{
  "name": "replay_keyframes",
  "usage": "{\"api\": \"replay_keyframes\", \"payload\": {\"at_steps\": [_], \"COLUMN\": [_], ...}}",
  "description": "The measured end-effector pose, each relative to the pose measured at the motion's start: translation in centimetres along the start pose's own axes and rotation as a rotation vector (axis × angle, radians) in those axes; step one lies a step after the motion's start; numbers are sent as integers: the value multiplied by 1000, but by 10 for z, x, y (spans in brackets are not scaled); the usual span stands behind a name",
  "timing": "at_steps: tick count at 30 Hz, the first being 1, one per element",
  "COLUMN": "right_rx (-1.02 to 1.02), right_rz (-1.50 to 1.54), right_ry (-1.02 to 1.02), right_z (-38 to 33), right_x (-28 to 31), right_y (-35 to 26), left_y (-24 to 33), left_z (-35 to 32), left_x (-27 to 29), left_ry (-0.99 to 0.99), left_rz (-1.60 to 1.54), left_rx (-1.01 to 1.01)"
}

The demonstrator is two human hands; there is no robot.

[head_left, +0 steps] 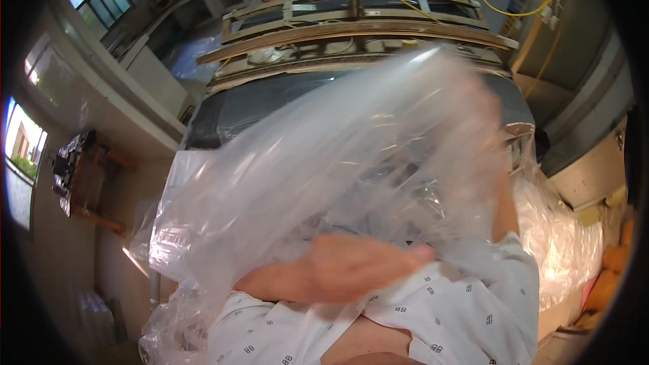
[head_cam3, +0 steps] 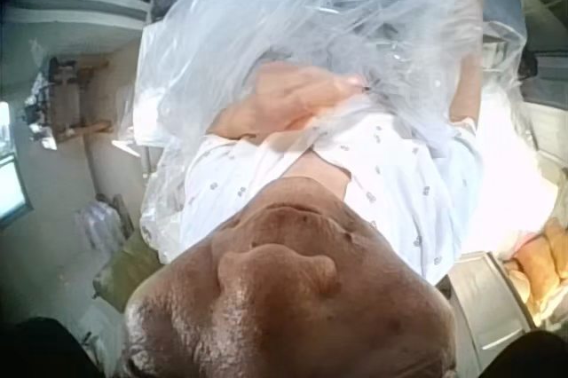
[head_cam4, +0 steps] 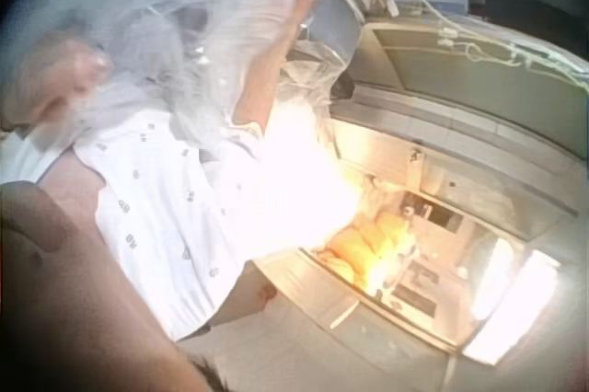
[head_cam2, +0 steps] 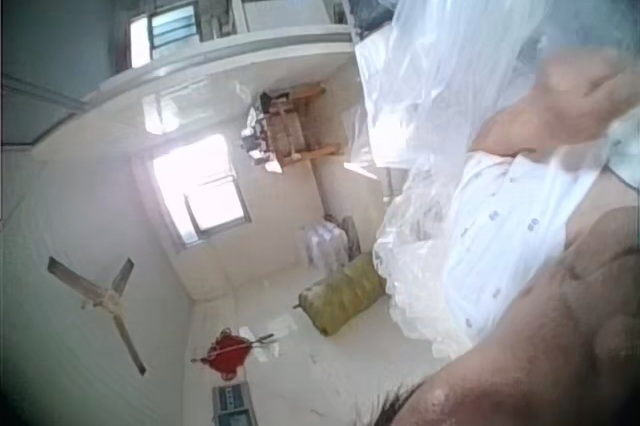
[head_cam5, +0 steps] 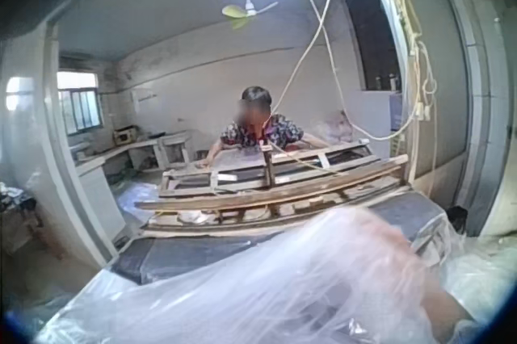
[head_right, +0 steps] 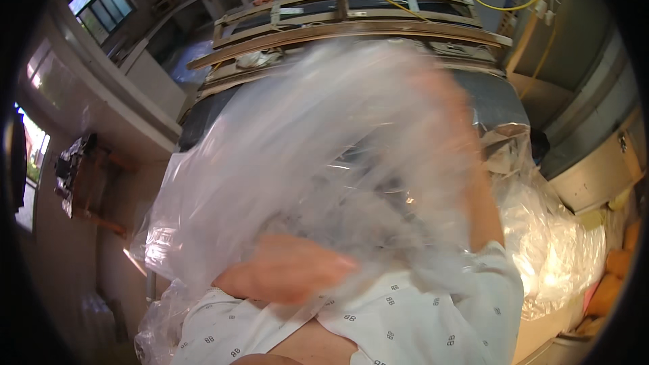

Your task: The recorder is wrapping a large, upholstered item in clear plastic sheeting at a manufacturing station.

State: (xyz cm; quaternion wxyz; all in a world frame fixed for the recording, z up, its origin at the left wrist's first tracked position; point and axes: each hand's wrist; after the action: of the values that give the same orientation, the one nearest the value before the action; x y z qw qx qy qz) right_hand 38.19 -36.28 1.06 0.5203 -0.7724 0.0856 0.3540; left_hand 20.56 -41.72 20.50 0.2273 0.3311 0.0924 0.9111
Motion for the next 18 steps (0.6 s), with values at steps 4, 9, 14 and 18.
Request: {"api": "replay_keyframes", "payload": {"at_steps": [4,9,14,18], "right_rx": [233,339,394,327], "right_rz": [-228,-546,-830,-1615], "right_ry": [648,1478,2272,2425], "right_z": [-273,-581,-615,-515], "right_x": [114,48,9,-2], "right_y": [-12,63,1,-68], "left_y": [-45,-143,-213,-240], "left_z": [-3,-15,-2,40], "left_x": [30,-4,-88,-114], "left_ry": [787,540,219,218], "left_rz": [339,264,-81,-9], "left_rx": [296,594,642,521]}}
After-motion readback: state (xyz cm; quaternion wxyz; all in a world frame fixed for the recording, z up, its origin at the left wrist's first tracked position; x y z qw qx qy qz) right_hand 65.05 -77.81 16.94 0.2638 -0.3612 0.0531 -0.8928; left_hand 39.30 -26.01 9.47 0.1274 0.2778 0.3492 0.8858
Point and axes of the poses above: each hand's wrist, its own z-axis towards the middle knuckle, its own x-axis out of the back of the hand, y = z × x, and after that the axes turned 9 degrees about -x, right-handed
